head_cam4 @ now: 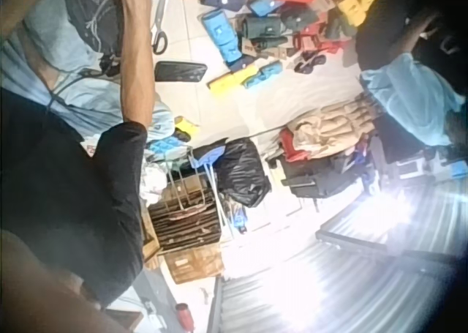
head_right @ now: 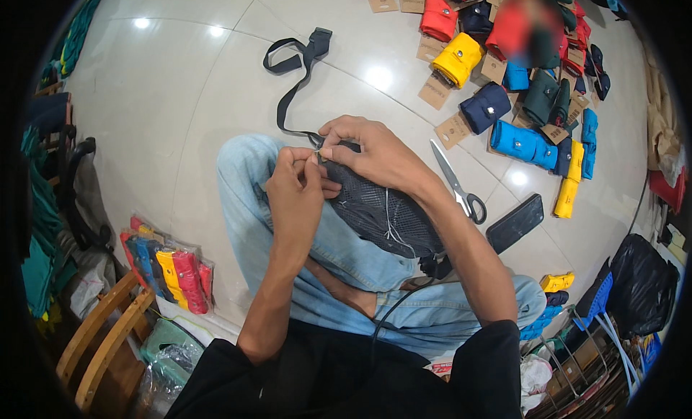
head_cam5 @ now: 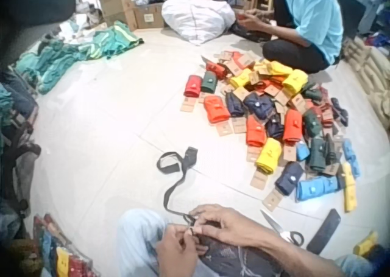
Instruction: The person is sitting on the floor and finishing a black bag by cutting excess thread with scissors and threading a black cord through a mesh panel with a needle and by hand.
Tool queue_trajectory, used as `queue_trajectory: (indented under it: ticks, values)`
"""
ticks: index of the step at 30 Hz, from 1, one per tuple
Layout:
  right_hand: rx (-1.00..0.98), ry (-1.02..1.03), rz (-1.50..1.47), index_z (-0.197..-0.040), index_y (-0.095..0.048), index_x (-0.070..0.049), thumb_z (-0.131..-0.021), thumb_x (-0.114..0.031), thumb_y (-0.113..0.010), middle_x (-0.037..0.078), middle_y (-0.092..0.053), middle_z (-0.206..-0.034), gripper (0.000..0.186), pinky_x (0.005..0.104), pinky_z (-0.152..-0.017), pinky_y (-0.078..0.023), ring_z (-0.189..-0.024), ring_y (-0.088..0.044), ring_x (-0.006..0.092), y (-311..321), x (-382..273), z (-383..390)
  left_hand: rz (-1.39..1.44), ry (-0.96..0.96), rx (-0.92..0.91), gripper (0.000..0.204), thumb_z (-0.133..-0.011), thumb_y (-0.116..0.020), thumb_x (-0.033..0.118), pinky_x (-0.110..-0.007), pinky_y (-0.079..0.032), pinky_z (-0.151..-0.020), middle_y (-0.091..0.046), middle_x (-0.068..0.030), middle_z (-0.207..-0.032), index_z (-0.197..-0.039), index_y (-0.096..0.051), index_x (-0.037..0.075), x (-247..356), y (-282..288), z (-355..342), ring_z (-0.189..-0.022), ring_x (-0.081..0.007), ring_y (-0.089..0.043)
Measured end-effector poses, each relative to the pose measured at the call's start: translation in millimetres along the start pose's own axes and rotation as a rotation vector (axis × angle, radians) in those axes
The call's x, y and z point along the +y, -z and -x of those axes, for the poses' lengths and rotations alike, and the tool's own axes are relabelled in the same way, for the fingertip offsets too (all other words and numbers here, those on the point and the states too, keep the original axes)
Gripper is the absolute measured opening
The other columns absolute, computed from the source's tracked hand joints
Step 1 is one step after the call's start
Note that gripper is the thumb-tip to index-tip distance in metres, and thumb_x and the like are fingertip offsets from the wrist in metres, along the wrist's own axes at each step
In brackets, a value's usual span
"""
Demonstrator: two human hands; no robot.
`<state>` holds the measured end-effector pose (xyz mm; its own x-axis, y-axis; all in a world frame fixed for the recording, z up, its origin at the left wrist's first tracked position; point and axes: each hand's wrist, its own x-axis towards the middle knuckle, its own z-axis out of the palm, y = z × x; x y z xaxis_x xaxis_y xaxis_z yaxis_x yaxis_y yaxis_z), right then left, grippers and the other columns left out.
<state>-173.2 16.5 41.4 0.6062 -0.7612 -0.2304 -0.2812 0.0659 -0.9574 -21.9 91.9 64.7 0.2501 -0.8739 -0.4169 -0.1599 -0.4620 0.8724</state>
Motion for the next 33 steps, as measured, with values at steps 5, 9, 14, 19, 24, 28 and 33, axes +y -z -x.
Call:
queue_trajectory:
  ticks: [5,9,14,19,24,28,33]
  values:
    - [0.212,0.171,0.15,-0.094,-0.068,-0.001,-0.091,-0.017,-0.066,0.015,-0.07,-0.108,0.016,0.0394,-0.09,-0.049,-0.098,-0.065,0.0324,-6.9,-12.7,-1.7,-0.411,-0.228,0.07,0.014,-0.1,-0.054,0.005,-0.033,-0.056,-0.053,-0.067,-0.0202,-0.081,-0.103,-0.054,-0.009,-20.3,-0.6,-3.4,-0.062,-0.0264,-0.07]
    - [0.097,-0.084,0.018,-0.095,-0.067,-0.001,-0.092,-0.017,-0.063,0.016,-0.07,-0.087,0.016,0.0411,-0.074,-0.05,-0.079,-0.066,0.0313,-7.3,-28.6,-8.0,-0.339,0.12,-0.176,0.02,-0.1,-0.052,0.009,-0.035,-0.054,-0.043,-0.067,-0.0208,-0.074,-0.101,-0.057,-0.01,12.9,5.8,-16.7,-0.055,-0.0276,-0.068]
    - [0.091,-0.063,0.254,-0.095,-0.067,-0.002,-0.093,-0.016,-0.06,0.019,-0.068,-0.083,0.016,0.044,-0.07,-0.049,-0.075,-0.066,0.0369,-4.4,-21.6,-6.2,-0.204,0.204,-0.173,0.026,-0.1,-0.056,0.015,-0.034,-0.051,-0.035,-0.066,-0.02,-0.069,-0.102,-0.057,-0.011,14.7,1.2,-16.4,-0.047,-0.0262,-0.065]
    - [0.203,0.017,0.394,-0.096,-0.064,-0.002,-0.093,-0.015,-0.058,0.02,-0.067,-0.085,0.015,0.0464,-0.073,-0.049,-0.082,-0.065,0.041,3.5,-25.3,4.8,-0.162,0.135,-0.152,0.026,-0.096,-0.065,0.019,-0.027,-0.046,-0.033,-0.061,-0.0084,-0.071,-0.101,-0.058,-0.006,0.3,-9.4,-22.7,-0.05,-0.0148,-0.062]
    - [0.222,0.006,0.414,-0.097,-0.063,-0.001,-0.094,-0.014,-0.057,0.021,-0.066,-0.086,0.014,0.0455,-0.074,-0.05,-0.084,-0.064,0.0416,13.3,-28.4,13.8,-0.322,-0.337,0.094,0.028,-0.087,-0.076,0.02,-0.035,-0.049,-0.051,-0.053,-0.0085,-0.072,-0.095,-0.059,-0.002,-30.1,-29.3,-32.8,-0.062,-0.0211,-0.061]
    - [0.253,-0.044,0.391,-0.096,-0.061,0.001,-0.095,-0.013,-0.056,0.023,-0.066,-0.082,0.015,0.0457,-0.072,-0.05,-0.081,-0.065,0.0429,21.0,-23.6,18.9,-0.369,-0.344,0.05,0.032,-0.082,-0.08,0.022,-0.039,-0.049,-0.063,-0.054,-0.0115,-0.074,-0.088,-0.059,0.0,-21.4,-34.5,-33.3,-0.069,-0.0263,-0.061]
    - [0.269,-0.147,0.304,-0.098,-0.06,0.002,-0.098,-0.013,-0.052,0.026,-0.065,-0.076,0.017,0.0478,-0.07,-0.05,-0.076,-0.066,0.0439,29.2,-24.5,19.0,-0.451,-0.419,-0.037,0.036,-0.081,-0.081,0.031,-0.039,-0.045,-0.058,-0.057,-0.011,-0.071,-0.084,-0.06,0.002,-14.8,-35.9,-34.6,-0.061,-0.0258,-0.056]
